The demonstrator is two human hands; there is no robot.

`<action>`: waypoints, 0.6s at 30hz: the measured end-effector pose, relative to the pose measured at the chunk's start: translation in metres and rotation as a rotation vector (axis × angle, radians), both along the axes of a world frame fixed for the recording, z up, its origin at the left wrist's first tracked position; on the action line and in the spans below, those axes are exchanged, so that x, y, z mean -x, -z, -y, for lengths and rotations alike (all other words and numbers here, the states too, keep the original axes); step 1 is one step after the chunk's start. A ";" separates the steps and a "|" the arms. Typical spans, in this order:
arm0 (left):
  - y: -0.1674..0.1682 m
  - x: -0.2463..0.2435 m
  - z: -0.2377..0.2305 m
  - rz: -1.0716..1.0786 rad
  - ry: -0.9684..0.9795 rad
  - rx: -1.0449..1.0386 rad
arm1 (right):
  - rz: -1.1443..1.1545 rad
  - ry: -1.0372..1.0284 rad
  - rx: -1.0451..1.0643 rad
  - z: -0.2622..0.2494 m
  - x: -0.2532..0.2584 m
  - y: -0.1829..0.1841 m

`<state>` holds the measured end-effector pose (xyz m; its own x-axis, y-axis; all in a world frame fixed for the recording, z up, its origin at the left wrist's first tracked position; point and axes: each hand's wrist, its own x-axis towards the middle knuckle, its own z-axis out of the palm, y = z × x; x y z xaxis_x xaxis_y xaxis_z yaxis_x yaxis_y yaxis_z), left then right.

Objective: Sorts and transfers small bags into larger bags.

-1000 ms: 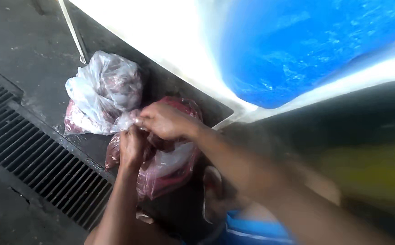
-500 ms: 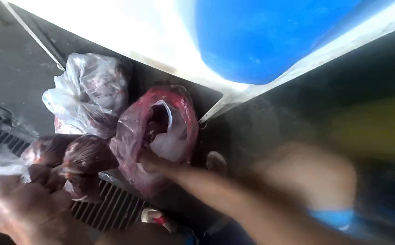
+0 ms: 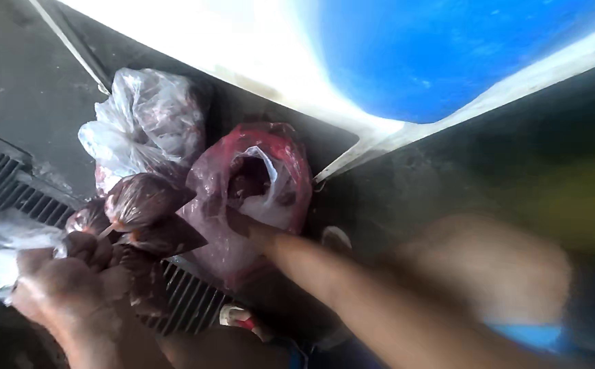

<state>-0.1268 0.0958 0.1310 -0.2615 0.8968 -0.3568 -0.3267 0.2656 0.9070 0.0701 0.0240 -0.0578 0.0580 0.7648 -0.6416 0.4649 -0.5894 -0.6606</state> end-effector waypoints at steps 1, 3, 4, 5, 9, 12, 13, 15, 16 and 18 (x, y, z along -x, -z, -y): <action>-0.003 -0.003 0.000 0.002 -0.016 0.006 | 0.062 -0.054 0.026 -0.009 -0.001 -0.013; -0.005 -0.006 -0.001 0.024 -0.057 0.028 | 0.181 -0.064 -0.201 -0.011 -0.006 0.021; -0.006 -0.005 -0.001 0.030 -0.065 0.030 | 0.236 -0.065 -0.206 -0.013 -0.005 0.037; -0.006 -0.003 -0.001 0.034 -0.060 0.026 | 0.266 -0.068 -0.193 -0.013 -0.004 0.047; -0.007 0.000 -0.005 0.017 -0.087 0.036 | 0.218 0.215 -0.118 -0.003 0.000 0.043; -0.006 0.004 -0.008 -0.019 -0.136 0.055 | 0.329 0.102 0.023 0.001 -0.008 0.030; -0.005 0.006 -0.009 -0.027 -0.143 0.062 | 0.334 0.084 0.081 -0.001 -0.010 0.029; -0.003 0.012 -0.010 -0.036 -0.173 0.093 | 0.335 0.058 0.110 -0.006 -0.012 0.036; -0.003 0.014 -0.011 -0.044 -0.192 0.109 | 0.329 0.042 0.086 -0.009 -0.015 0.040; -0.002 0.018 -0.013 -0.049 -0.227 0.126 | 0.297 0.003 0.053 -0.014 -0.020 0.036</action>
<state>-0.1445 0.1091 0.1333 -0.4708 0.7626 -0.4437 -0.3477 0.3018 0.8877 0.0902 0.0384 -0.0940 0.2517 0.7300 -0.6354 0.6311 -0.6216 -0.4641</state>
